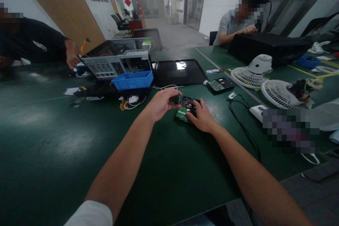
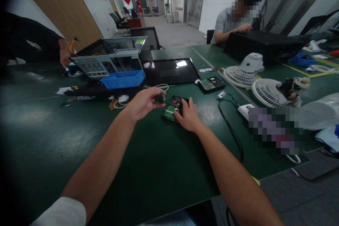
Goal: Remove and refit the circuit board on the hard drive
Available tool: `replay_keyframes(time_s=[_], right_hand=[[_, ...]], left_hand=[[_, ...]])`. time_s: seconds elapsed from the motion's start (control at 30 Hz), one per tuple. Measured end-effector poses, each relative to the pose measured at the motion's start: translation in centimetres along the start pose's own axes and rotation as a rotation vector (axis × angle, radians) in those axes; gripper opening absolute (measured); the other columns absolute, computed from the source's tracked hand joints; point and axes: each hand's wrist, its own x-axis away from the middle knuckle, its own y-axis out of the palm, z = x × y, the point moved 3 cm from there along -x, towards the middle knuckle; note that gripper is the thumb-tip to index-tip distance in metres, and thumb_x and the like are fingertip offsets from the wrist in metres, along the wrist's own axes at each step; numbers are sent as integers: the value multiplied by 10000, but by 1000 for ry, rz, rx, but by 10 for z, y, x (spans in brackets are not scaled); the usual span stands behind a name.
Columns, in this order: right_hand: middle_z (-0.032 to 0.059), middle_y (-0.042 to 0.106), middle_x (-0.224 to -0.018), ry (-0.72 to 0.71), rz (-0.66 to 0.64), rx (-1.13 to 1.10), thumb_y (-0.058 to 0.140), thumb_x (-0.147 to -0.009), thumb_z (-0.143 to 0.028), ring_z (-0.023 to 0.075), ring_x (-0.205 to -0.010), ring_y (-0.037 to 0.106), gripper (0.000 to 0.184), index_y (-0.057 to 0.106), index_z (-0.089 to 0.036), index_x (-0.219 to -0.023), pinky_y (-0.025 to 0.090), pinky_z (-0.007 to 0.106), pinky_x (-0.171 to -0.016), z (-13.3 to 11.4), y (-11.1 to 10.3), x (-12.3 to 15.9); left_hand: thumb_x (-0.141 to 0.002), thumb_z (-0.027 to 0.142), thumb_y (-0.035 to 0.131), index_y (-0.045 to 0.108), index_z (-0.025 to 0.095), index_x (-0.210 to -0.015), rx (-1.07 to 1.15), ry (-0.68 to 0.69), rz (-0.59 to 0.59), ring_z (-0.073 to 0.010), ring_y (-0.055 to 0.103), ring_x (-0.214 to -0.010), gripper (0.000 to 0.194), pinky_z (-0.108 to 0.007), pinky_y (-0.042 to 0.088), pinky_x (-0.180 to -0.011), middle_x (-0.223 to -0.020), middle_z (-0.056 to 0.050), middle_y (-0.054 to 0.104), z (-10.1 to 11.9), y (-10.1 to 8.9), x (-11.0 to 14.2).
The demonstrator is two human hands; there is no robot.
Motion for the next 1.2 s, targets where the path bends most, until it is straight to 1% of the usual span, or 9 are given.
replay_keyframes(time_s=[0.1, 0.2, 0.37, 0.5, 0.6, 0.73, 0.93, 1.07, 1.2], right_hand=[[277, 153, -1709, 4, -1, 1, 523, -980, -564, 409, -1599, 179, 809, 285, -118, -1612, 255, 564, -1239, -1, -1, 0], [268, 166, -1710, 0, -1, -2, 519, -980, -565, 402, -1601, 175, 804, 285, -126, -1612, 249, 572, -1241, -1, -1, 1], [268, 159, -1713, 1, -5, 3, 516, -983, -567, 403, -1601, 173, 803, 279, -131, -1615, 251, 570, -1240, -1, 0, 0], [281, 146, -1710, 8, -9, 12, 513, -986, -567, 411, -1601, 168, 801, 292, -114, -1609, 248, 557, -1244, -1, 0, 0], [266, 157, -1713, 0, -3, 15, 517, -984, -567, 406, -1603, 167, 794, 291, -133, -1609, 246, 566, -1242, 0, 1, 0], [294, 151, -1705, -1, 2, 13, 519, -983, -563, 417, -1597, 180, 799, 286, -122, -1607, 255, 586, -1230, 1, 2, -1], [272, 173, -1706, -9, 6, -3, 532, -979, -555, 406, -1600, 180, 793, 289, -141, -1610, 253, 581, -1234, 0, 1, -1], [303, 149, -1701, 9, -4, -2, 533, -985, -537, 421, -1596, 182, 787, 304, -107, -1603, 254, 570, -1235, -3, -2, 1], [293, 154, -1705, 3, -12, 1, 531, -984, -541, 413, -1592, 204, 778, 306, -125, -1602, 254, 576, -1233, -5, -3, 1]], left_hand=[[-853, 296, 688, 713, 142, -914, -9, 1, -12, -206, 653, -908, 167, -358, 610, -765, -954, -98, 679, 0, 2, 0], [-864, 304, 676, 689, 145, -953, -23, -10, 7, -233, 674, -917, 182, -367, 608, -734, -939, -117, 704, 0, 1, 0], [-857, 309, 678, 675, 150, -922, -28, 13, 69, -272, 691, -987, 172, -412, 614, -785, -954, -142, 728, -2, -5, -3], [-859, 329, 645, 720, 148, -866, -108, 58, 45, -246, 659, -972, 196, -335, 594, -713, -1017, -133, 705, -3, -5, -5], [-860, 346, 637, 744, 156, -866, -159, 68, 61, -217, 633, -915, 219, -291, 567, -670, -991, -112, 684, -3, -6, -6], [-876, 371, 646, 734, 156, -934, -130, 50, 35, -223, 647, -914, 239, -306, 573, -676, -954, -109, 683, -1, -3, -4], [-890, 360, 673, 657, 166, -1031, -34, -16, -1, -260, 696, -973, 240, -332, 586, -669, -1039, -142, 731, -4, 6, 0], [-869, 323, 676, 666, 156, -968, 28, -19, -8, -238, 683, -966, 194, -343, 601, -722, -1030, -126, 713, -7, 9, -1], [-841, 308, 677, 699, 156, -883, 12, 5, 7, -197, 639, -910, 159, -350, 607, -776, -972, -85, 663, -6, 8, -1]])
